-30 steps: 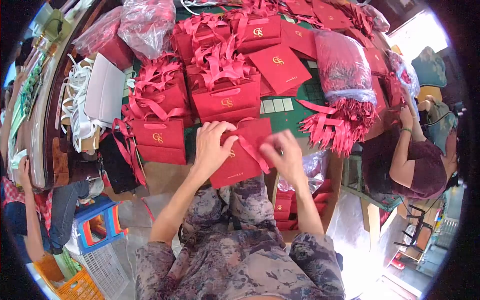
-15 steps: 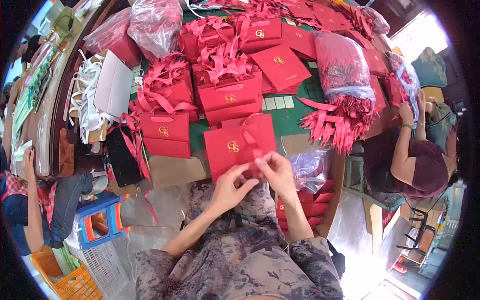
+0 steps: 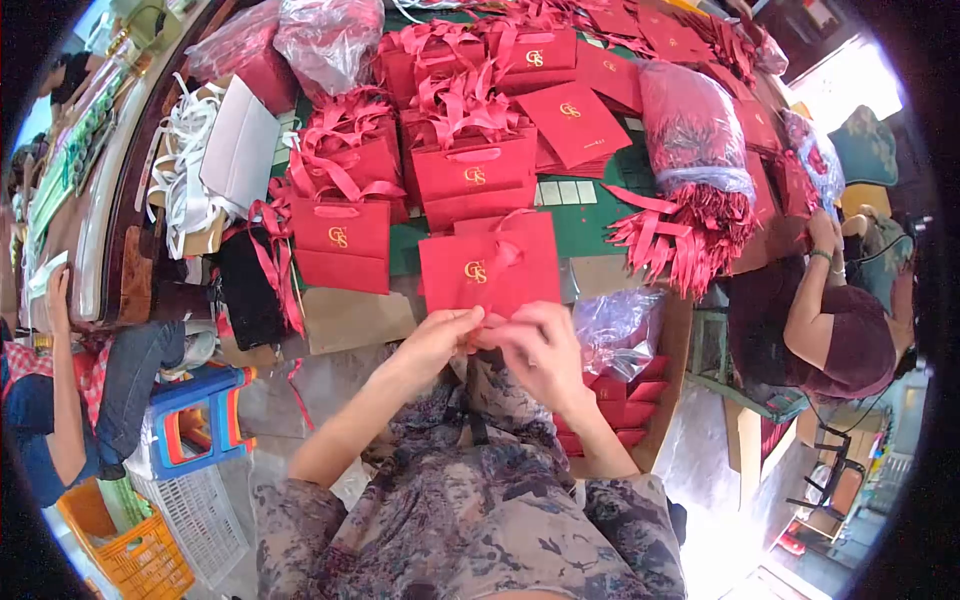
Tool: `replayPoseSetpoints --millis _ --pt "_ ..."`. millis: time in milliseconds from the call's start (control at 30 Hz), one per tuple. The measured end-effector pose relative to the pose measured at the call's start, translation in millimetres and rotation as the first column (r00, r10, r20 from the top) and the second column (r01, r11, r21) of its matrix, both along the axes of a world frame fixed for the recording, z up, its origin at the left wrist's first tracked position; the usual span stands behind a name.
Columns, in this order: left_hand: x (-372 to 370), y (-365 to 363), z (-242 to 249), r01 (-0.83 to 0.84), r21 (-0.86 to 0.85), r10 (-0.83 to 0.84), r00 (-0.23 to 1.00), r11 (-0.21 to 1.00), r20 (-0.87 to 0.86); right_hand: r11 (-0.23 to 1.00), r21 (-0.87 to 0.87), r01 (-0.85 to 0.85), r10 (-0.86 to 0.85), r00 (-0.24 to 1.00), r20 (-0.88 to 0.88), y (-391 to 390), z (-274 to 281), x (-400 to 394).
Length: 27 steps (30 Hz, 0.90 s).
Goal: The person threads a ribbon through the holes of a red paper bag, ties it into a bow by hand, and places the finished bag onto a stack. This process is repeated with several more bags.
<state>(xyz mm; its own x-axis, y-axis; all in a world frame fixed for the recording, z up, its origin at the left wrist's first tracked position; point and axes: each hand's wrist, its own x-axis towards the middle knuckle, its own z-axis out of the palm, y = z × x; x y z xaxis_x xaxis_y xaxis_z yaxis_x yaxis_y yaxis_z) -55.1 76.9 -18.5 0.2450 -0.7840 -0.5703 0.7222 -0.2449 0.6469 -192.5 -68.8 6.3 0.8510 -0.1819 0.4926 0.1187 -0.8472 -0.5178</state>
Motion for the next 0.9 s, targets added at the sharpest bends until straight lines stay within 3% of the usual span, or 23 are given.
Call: replayPoseSetpoints --millis 67,133,167,200,333,400,467,500,533,567,600,633,667,733,900 --pt "1 0 -22 0.012 0.02 -0.012 1.0 1.0 0.001 0.992 -0.108 -0.057 0.056 0.998 -0.009 6 4 7" --pt "-4 0 -27 -0.082 -0.084 0.06 0.97 0.993 -0.235 0.992 -0.101 -0.074 0.068 0.996 -0.061 6 4 10" --pt "-2 2 -45 -0.06 -0.142 0.012 0.947 0.988 -0.32 0.991 -0.097 -0.09 0.079 0.99 -0.113 5 3 12" --pt "-3 2 -43 -0.059 -0.14 0.012 0.948 0.988 -0.319 0.992 -0.094 -0.09 0.079 0.991 -0.112 4 -2 12" --pt "-11 2 -39 -0.081 -0.245 -0.05 0.873 0.966 -0.485 0.99 -0.048 -0.129 0.13 0.991 0.019 4 -15 14" --pt "-12 3 -30 -0.036 -0.206 -0.035 0.943 0.978 -0.331 0.992 -0.032 -0.12 0.121 0.991 0.063 6 -15 14" --pt "1 7 0 -0.016 -0.114 -0.015 0.963 0.993 -0.27 0.988 0.102 -0.112 0.099 0.987 0.125 5 -14 14" --pt "10 8 14 0.09 0.04 -0.098 0.957 0.995 0.274 0.984 0.155 -0.091 0.069 0.987 0.142 5 -7 15" --pt "19 8 22 0.1 0.226 -0.234 0.66 0.969 0.714 0.983 0.158 -0.089 0.066 0.988 0.143 5 -8 16" --pt "28 7 27 -0.059 0.19 -0.161 0.323 0.98 0.933 0.966 0.256 -0.019 0.01 0.999 0.036 6 -9 16" --pt "37 4 30 -0.188 0.092 -0.108 -0.077 0.978 0.991 0.937 0.343 0.06 -0.036 0.996 -0.077 7 -8 17" --pt "46 -2 30 -0.236 0.051 -0.102 -0.211 0.97 0.972 0.911 0.394 0.12 -0.087 0.991 -0.101 10 -7 25" --pt "51 -4 30 -0.249 0.114 -0.159 -0.17 0.962 0.973 0.91 0.395 0.123 -0.089 0.991 -0.104 11 -9 35" --pt "57 -10 23 -0.226 0.22 -0.278 -0.269 0.949 0.922 0.892 0.41 0.191 -0.136 0.978 -0.16 12 -17 52" --pt "59 -12 10 -0.189 0.254 -0.299 -0.272 0.949 0.915 0.857 0.425 0.291 -0.217 0.952 -0.214 14 -30 70"
